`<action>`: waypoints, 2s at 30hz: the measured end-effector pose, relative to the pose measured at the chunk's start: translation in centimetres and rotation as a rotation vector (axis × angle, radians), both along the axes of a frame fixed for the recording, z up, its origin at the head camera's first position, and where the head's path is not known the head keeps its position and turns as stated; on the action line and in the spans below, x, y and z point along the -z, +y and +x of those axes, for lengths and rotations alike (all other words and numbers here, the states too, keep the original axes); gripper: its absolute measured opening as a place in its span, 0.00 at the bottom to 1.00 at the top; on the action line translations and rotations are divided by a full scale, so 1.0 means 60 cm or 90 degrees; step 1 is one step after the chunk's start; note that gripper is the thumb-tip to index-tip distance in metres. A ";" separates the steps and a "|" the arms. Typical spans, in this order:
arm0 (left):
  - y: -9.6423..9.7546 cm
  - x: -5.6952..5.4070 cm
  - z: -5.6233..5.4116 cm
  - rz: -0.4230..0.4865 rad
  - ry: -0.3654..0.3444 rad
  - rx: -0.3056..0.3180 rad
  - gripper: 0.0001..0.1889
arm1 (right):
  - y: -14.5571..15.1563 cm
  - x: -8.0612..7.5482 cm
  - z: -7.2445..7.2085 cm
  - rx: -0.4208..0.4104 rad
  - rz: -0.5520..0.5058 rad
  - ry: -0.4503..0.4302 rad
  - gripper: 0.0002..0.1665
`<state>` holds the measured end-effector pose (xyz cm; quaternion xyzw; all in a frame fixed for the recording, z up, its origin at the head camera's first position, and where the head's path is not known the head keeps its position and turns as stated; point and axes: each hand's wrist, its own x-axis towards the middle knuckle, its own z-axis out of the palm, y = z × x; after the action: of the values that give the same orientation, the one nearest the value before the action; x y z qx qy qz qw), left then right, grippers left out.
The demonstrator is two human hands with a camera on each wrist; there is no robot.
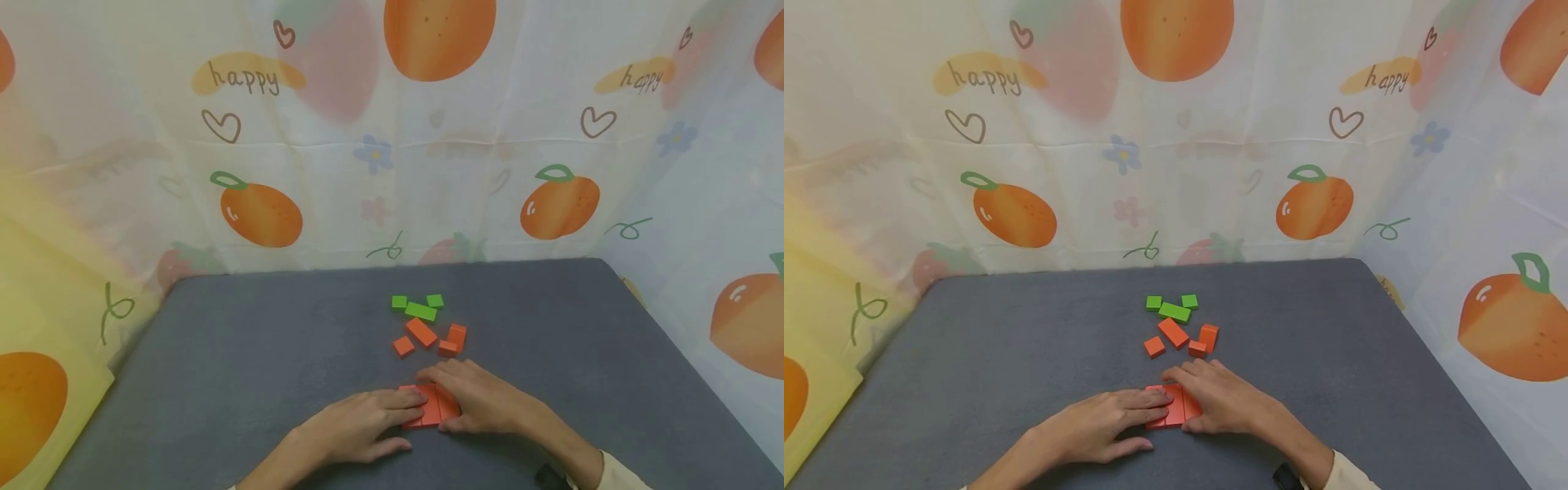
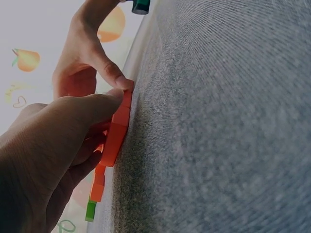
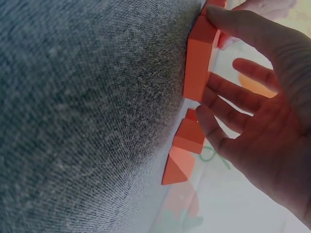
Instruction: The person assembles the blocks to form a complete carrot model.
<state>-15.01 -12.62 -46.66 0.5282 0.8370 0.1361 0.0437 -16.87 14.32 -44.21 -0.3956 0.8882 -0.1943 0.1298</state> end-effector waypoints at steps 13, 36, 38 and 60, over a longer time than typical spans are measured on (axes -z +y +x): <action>-0.002 -0.005 -0.003 0.010 -0.006 -0.005 0.27 | 0.003 -0.004 0.000 0.010 -0.002 0.001 0.43; -0.005 -0.003 -0.007 0.022 -0.005 0.015 0.23 | 0.000 -0.005 0.003 0.008 -0.010 -0.012 0.42; -0.005 -0.002 -0.008 0.019 0.003 0.019 0.23 | 0.000 -0.005 0.002 0.007 -0.010 -0.012 0.42; -0.003 0.006 -0.011 0.037 0.031 0.042 0.25 | 0.018 -0.034 -0.013 0.000 -0.020 0.064 0.30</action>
<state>-15.68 -12.78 -47.04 0.5600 0.8155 0.1458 0.0128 -17.67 15.42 -42.16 -0.4070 0.8903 -0.1884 0.0790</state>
